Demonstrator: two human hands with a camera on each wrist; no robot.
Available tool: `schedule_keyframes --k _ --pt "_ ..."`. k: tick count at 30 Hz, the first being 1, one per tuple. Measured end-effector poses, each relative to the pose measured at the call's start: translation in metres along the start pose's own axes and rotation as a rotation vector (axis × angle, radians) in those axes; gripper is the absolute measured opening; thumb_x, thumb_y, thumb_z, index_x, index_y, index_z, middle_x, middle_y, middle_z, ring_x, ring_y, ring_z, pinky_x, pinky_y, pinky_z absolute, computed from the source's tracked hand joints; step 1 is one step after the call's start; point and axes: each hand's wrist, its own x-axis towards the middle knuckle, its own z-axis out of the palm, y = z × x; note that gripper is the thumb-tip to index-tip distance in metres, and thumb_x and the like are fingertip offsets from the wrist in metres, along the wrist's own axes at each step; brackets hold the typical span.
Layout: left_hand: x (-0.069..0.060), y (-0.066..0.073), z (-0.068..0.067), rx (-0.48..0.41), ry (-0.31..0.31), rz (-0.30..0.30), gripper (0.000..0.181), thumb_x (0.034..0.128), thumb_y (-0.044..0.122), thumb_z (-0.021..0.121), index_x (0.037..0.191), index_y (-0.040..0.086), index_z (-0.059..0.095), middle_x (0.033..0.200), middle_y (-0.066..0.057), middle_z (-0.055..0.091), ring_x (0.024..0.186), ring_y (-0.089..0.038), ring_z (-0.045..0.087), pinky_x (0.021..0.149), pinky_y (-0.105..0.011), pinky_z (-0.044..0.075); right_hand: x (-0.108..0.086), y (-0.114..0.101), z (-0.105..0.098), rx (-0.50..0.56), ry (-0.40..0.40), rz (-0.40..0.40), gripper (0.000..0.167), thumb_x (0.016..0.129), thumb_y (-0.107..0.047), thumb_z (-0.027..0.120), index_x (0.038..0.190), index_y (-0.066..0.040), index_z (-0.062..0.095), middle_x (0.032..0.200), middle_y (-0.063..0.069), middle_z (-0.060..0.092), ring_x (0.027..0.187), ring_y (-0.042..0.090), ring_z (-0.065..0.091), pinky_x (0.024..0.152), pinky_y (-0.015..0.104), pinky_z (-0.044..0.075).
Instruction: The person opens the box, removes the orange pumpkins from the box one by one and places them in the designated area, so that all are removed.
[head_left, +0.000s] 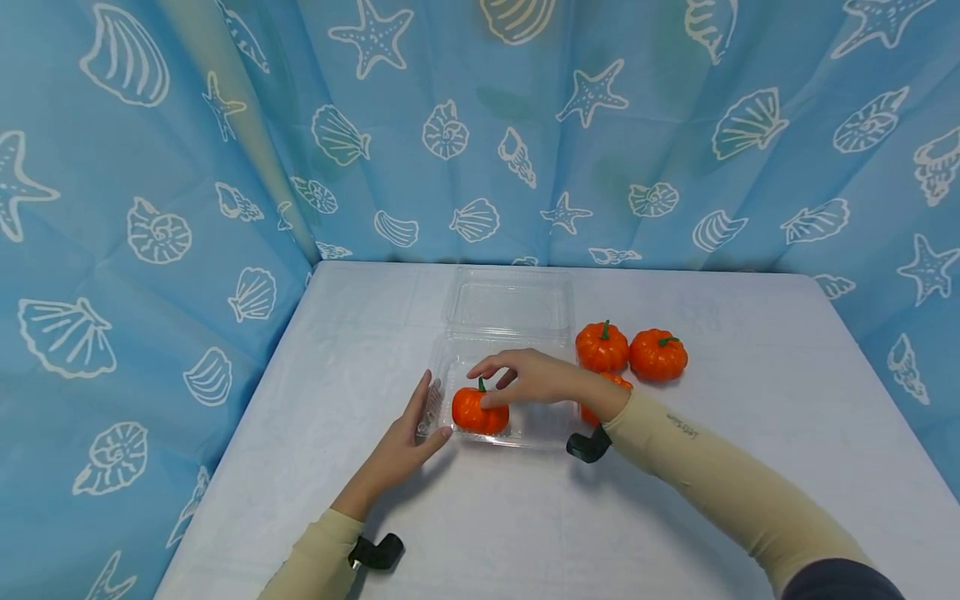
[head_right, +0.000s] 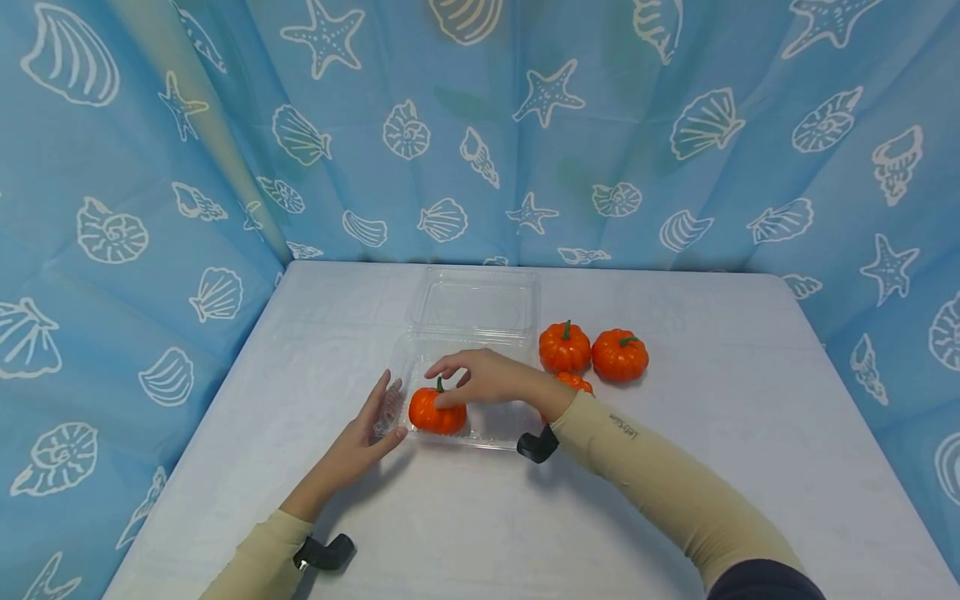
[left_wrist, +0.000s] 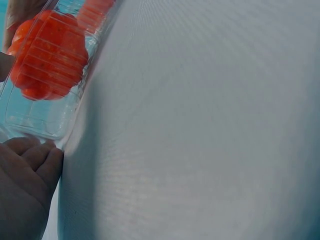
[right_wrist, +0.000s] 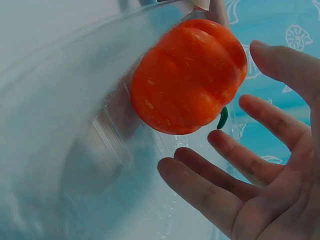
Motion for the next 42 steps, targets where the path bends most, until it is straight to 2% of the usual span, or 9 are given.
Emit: schedule_keyframes --k 4,10,16,20,30,36,42 --pt "0.0 0.0 0.0 0.002 -0.002 -0.007 0.091 0.098 0.031 0.066 0.165 0.018 0.007 0.167 -0.012 0.022 0.151 -0.035 0.027 0.12 -0.059 0.022 0.001 0.0 0.004 -0.016 -0.037 0.016 0.051 0.091 -0.039 0.076 0.138 -0.025 0.064 0.138 -0.001 0.062 0.118 0.023 0.063 0.096 0.044 0.056" --pt "0.0 0.0 0.0 0.004 0.003 -0.001 0.091 0.0979 0.032 0.066 0.165 0.016 0.008 0.167 -0.013 0.023 0.151 -0.036 0.028 0.12 -0.059 0.022 0.003 0.002 0.007 -0.024 -0.069 -0.022 0.046 0.093 -0.035 0.074 0.137 -0.023 0.065 0.131 -0.001 0.064 0.122 0.021 0.058 0.099 0.037 0.054" --pt "0.0 0.0 0.0 0.0 0.0 -0.001 0.09 0.0986 0.03 0.066 0.165 0.016 0.008 0.167 -0.013 0.023 0.151 -0.035 0.027 0.12 -0.059 0.021 0.002 0.002 0.006 -0.033 -0.066 -0.021 0.045 0.093 -0.031 0.075 0.136 -0.024 0.066 0.131 0.0 0.064 0.115 0.023 0.062 0.096 0.037 0.055" --pt "0.0 0.001 0.0 -0.008 0.0 0.003 0.09 0.0987 0.027 0.066 0.165 0.016 0.007 0.167 -0.013 0.022 0.152 -0.035 0.026 0.121 -0.058 0.02 0.0 0.0 0.005 -0.077 -0.043 -0.043 0.044 0.092 -0.03 0.076 0.135 -0.024 0.066 0.133 0.001 0.063 0.115 0.024 0.062 0.097 0.038 0.055" --pt "0.0 0.0 0.0 0.005 0.003 0.023 0.089 0.098 0.025 0.066 0.165 0.012 0.008 0.166 -0.017 0.023 0.151 -0.038 0.027 0.12 -0.06 0.021 -0.001 0.003 0.001 -0.181 0.076 -0.081 0.044 0.089 -0.022 0.078 0.132 -0.018 0.068 0.132 0.004 0.063 0.117 0.024 0.059 0.1 0.04 0.054" --pt "0.0 0.0 0.0 0.0 0.003 0.023 0.09 0.0984 0.027 0.066 0.165 0.015 0.007 0.166 -0.016 0.023 0.151 -0.036 0.026 0.121 -0.058 0.021 -0.002 0.01 -0.004 -0.302 0.165 -0.055 0.043 0.087 -0.02 0.078 0.13 -0.021 0.069 0.134 0.006 0.059 0.121 0.025 0.057 0.103 0.043 0.051" --pt "0.0 0.0 0.001 0.006 -0.003 0.009 0.09 0.0988 0.026 0.066 0.165 0.017 0.006 0.167 -0.015 0.021 0.152 -0.035 0.024 0.121 -0.057 0.021 -0.001 0.016 -0.005 -0.287 0.165 -0.041 0.044 0.087 -0.017 0.08 0.129 -0.021 0.069 0.139 0.009 0.055 0.126 0.028 0.055 0.105 0.045 0.05"
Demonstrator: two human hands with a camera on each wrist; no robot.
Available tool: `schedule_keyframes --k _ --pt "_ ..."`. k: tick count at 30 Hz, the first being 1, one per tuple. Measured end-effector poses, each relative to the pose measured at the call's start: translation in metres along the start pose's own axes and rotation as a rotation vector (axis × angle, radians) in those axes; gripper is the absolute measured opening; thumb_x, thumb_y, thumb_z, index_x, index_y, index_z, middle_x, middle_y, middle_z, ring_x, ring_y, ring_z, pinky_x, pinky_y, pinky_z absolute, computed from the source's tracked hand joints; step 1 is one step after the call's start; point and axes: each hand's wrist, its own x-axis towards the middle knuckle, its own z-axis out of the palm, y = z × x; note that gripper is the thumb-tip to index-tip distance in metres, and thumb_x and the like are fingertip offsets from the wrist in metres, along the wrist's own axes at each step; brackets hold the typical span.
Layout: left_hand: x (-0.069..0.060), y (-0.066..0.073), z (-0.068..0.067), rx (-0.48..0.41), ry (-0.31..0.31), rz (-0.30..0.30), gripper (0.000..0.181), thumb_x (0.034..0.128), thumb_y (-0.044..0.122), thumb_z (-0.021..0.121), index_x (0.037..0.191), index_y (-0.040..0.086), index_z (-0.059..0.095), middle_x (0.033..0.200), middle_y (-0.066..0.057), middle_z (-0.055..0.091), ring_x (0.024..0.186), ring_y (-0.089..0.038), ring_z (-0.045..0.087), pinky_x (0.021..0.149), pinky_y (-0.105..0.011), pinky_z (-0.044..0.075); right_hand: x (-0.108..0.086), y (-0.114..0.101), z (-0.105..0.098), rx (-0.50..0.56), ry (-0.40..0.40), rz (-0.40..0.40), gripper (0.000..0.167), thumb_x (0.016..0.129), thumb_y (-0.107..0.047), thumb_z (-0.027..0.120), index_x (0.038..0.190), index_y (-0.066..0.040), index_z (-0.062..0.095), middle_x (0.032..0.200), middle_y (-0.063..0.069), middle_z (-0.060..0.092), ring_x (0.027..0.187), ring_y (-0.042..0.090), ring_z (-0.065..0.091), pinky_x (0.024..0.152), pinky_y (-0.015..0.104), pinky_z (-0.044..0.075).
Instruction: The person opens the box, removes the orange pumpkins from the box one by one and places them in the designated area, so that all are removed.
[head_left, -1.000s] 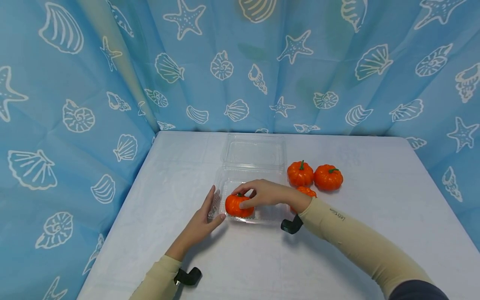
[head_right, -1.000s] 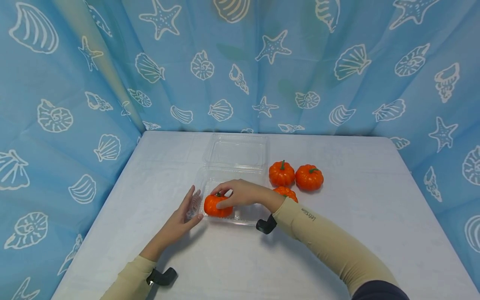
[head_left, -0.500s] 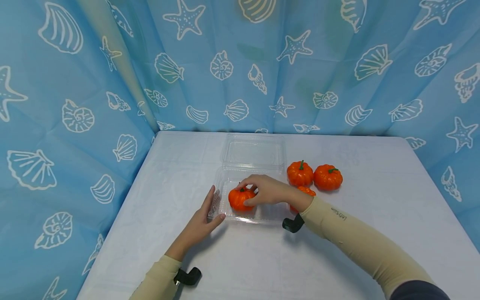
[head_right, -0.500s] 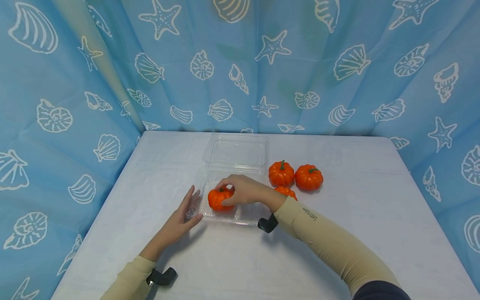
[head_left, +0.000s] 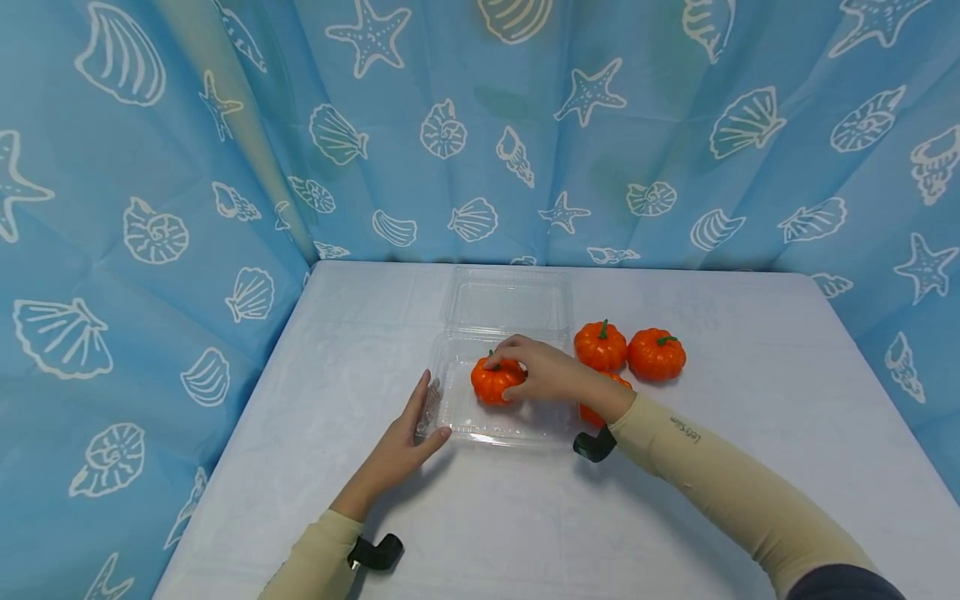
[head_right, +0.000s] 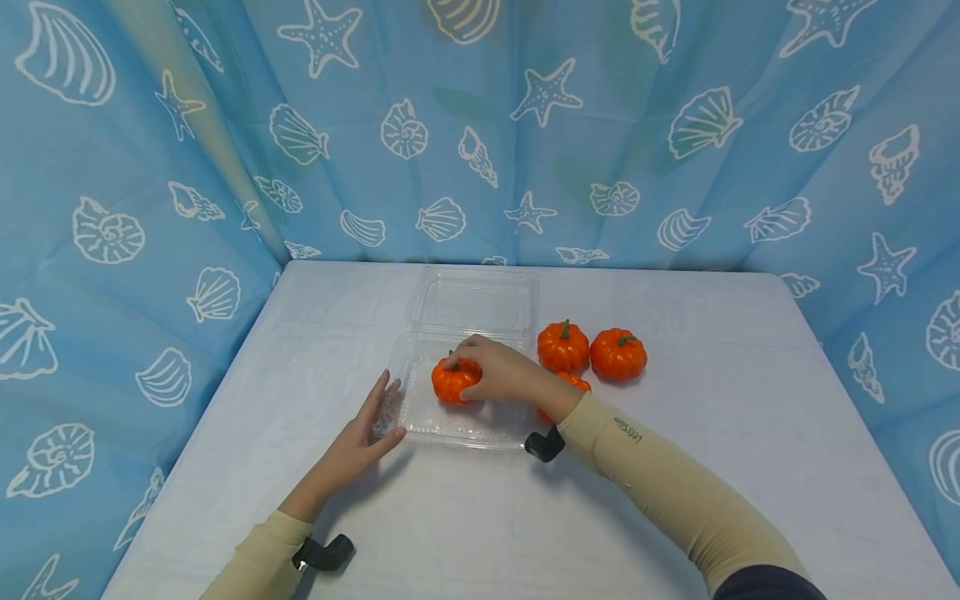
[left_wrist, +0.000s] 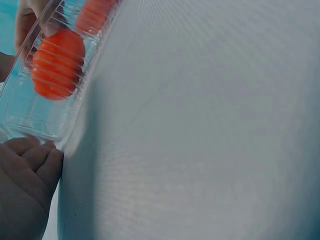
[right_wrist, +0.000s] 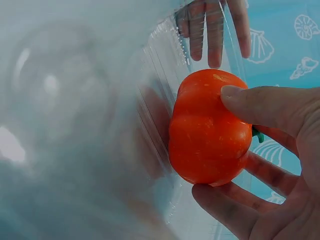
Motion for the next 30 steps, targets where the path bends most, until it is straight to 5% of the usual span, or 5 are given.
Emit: schedule_keyframes --k 30 --pt "0.0002 -0.0003 0.0 -0.006 0.009 0.015 0.09 0.099 0.024 0.066 0.165 0.015 0.006 0.167 -0.015 0.021 0.152 -0.035 0.023 0.122 -0.057 0.02 -0.005 -0.0025 0.0045 0.003 0.051 -0.04 0.037 0.088 -0.017 0.077 0.125 -0.02 0.072 0.136 0.005 0.056 0.126 0.026 0.054 0.108 0.043 0.049"
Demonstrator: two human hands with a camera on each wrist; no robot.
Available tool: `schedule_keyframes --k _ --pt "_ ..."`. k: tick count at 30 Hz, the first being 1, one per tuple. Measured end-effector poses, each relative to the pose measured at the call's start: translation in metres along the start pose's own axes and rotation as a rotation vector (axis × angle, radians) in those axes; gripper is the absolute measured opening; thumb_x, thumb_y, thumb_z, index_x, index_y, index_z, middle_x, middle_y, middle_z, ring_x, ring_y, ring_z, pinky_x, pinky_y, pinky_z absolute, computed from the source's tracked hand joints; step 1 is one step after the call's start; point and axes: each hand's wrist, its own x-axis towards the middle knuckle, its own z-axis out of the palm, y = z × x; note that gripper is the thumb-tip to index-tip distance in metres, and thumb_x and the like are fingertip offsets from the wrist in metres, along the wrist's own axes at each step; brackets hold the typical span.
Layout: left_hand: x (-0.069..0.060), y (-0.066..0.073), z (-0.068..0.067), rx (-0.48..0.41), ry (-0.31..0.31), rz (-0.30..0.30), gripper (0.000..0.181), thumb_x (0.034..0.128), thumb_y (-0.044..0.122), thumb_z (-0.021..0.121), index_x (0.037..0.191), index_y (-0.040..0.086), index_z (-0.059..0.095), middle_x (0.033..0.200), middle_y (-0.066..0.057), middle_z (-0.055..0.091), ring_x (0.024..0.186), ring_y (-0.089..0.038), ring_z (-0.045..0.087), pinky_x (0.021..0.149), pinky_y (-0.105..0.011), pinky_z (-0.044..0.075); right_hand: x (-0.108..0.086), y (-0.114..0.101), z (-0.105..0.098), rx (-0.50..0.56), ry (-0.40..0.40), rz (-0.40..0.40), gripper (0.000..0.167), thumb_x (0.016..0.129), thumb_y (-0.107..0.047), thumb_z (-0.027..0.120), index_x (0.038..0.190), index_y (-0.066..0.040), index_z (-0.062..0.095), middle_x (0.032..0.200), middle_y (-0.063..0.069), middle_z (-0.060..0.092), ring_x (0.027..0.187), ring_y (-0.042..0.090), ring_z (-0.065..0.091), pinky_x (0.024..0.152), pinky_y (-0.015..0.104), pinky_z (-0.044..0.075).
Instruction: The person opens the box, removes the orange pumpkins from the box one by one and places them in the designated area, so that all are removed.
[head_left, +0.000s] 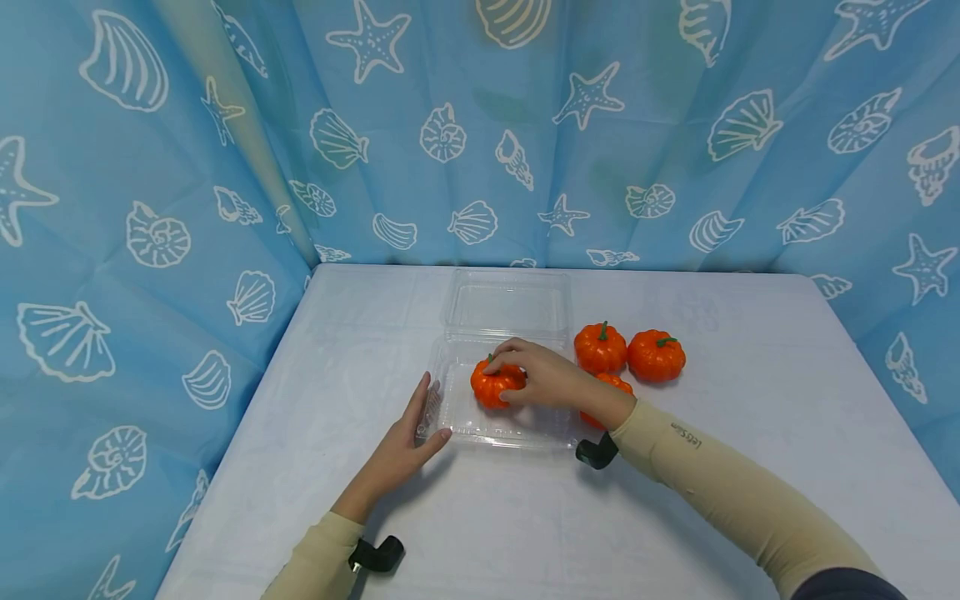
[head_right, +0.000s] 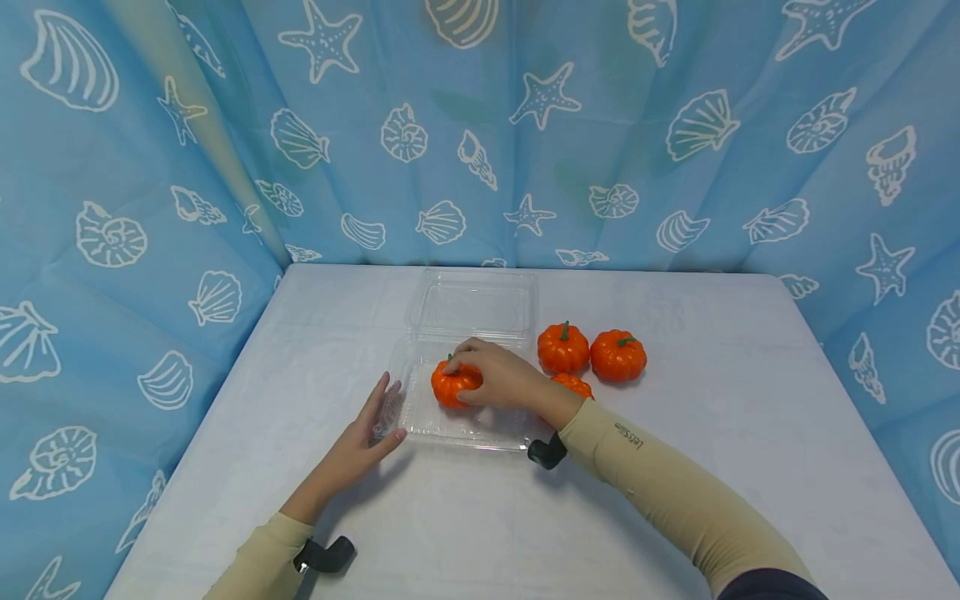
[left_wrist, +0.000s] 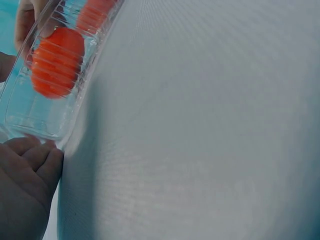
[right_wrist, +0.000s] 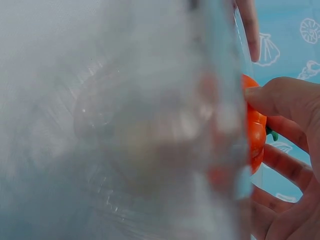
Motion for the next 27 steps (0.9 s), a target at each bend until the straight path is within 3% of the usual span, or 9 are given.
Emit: schedule_keyframes --k 27 --pt "0.001 0.003 0.002 0.027 0.018 -0.023 0.09 0.0978 0.024 0.066 0.165 0.015 0.007 0.167 -0.017 0.02 0.151 -0.037 0.025 0.12 -0.056 0.025 -0.034 0.006 -0.025 0.017 0.079 0.048 0.039 0.09 -0.025 0.076 0.128 -0.024 0.07 0.143 0.002 0.051 0.129 0.026 0.051 0.098 0.047 0.055"
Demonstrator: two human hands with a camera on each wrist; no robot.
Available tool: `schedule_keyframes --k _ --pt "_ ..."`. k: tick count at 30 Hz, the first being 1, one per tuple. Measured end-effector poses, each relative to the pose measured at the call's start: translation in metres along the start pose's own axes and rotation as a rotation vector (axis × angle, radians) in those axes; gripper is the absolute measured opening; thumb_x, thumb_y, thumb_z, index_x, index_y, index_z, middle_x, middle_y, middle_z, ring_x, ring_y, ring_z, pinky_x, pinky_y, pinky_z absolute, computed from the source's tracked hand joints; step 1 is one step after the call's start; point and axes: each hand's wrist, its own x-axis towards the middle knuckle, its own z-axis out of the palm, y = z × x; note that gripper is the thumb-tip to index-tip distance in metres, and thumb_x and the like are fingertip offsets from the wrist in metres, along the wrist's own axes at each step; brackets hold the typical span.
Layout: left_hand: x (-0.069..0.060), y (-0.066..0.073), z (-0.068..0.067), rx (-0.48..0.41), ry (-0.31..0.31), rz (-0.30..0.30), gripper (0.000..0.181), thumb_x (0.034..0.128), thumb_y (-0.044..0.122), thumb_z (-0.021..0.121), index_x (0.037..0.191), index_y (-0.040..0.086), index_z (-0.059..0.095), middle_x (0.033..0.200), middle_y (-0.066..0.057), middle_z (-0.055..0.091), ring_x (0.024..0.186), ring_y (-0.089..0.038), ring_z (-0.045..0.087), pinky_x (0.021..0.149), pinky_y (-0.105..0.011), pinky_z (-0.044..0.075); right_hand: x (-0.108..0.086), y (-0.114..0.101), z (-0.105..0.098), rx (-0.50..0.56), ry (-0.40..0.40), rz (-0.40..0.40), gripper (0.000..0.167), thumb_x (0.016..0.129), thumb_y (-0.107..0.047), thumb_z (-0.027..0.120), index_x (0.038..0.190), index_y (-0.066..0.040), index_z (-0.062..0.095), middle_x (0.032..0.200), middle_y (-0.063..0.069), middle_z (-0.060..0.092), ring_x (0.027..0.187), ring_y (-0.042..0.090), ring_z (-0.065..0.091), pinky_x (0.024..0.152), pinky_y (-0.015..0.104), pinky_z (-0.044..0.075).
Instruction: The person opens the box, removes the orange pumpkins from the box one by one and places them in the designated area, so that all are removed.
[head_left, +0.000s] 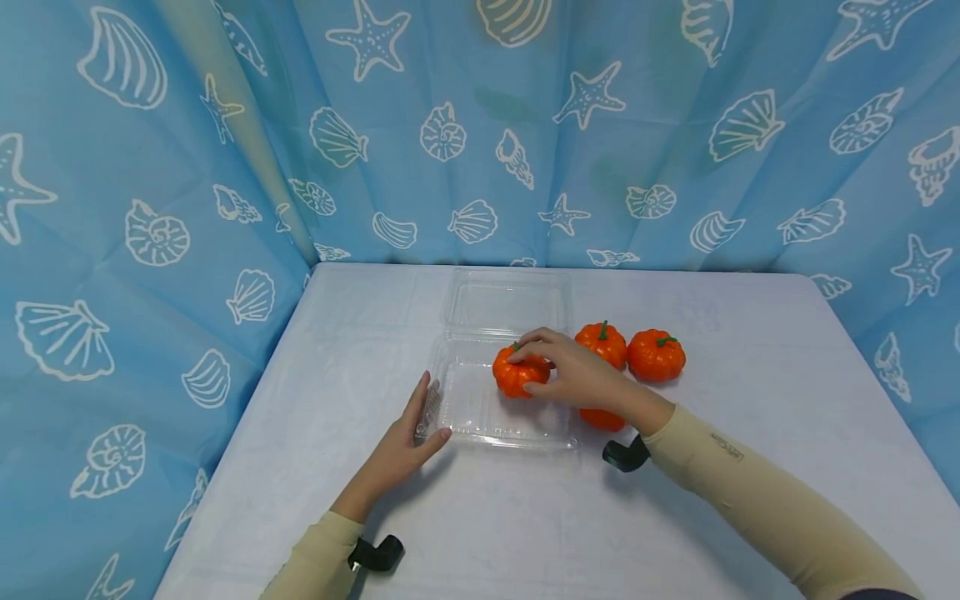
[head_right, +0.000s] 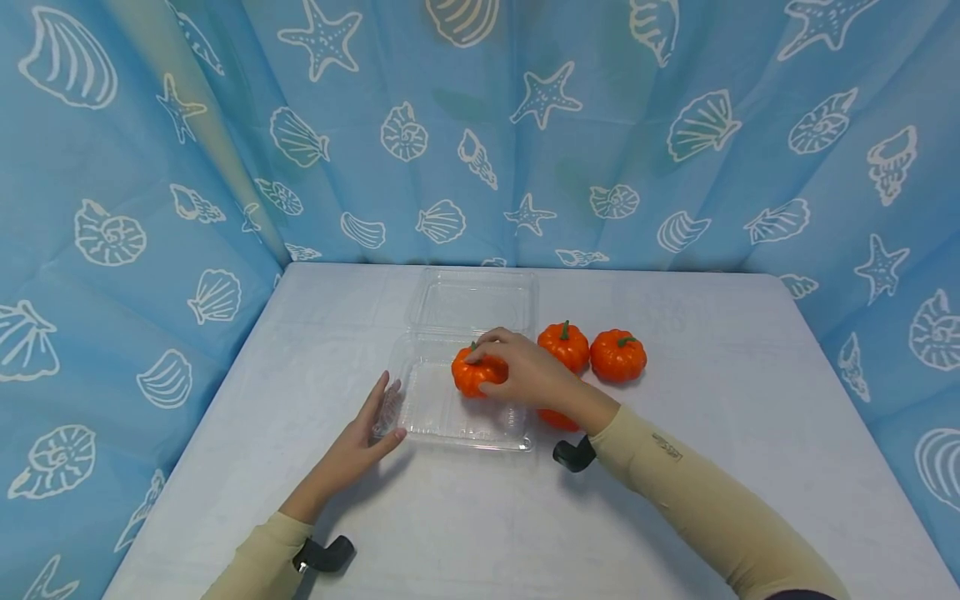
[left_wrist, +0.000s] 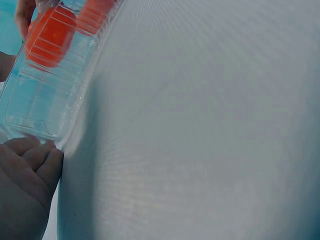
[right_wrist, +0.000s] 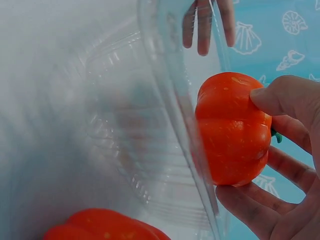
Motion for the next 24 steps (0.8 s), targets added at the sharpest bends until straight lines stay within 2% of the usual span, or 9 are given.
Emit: schedule_keyframes --k 15,24 --pt "0.0 0.001 0.0 -0.005 0.001 0.0 0.091 0.098 0.026 0.066 0.165 0.017 0.005 0.167 -0.016 0.02 0.152 -0.037 0.024 0.121 -0.056 0.023 -0.025 0.002 -0.026 -0.08 0.092 0.004 0.04 0.09 -0.026 0.074 0.13 -0.024 0.069 0.143 0.002 0.053 0.122 0.026 0.055 0.09 0.044 0.056" --pt "0.0 0.001 0.001 -0.003 0.0 -0.002 0.091 0.0983 0.026 0.066 0.165 0.017 0.005 0.167 -0.016 0.02 0.152 -0.036 0.024 0.121 -0.056 0.023 -0.041 0.013 -0.038 -0.087 0.141 0.01 0.04 0.09 -0.024 0.076 0.13 -0.022 0.069 0.143 0.004 0.052 0.131 0.032 0.048 0.094 0.055 0.055"
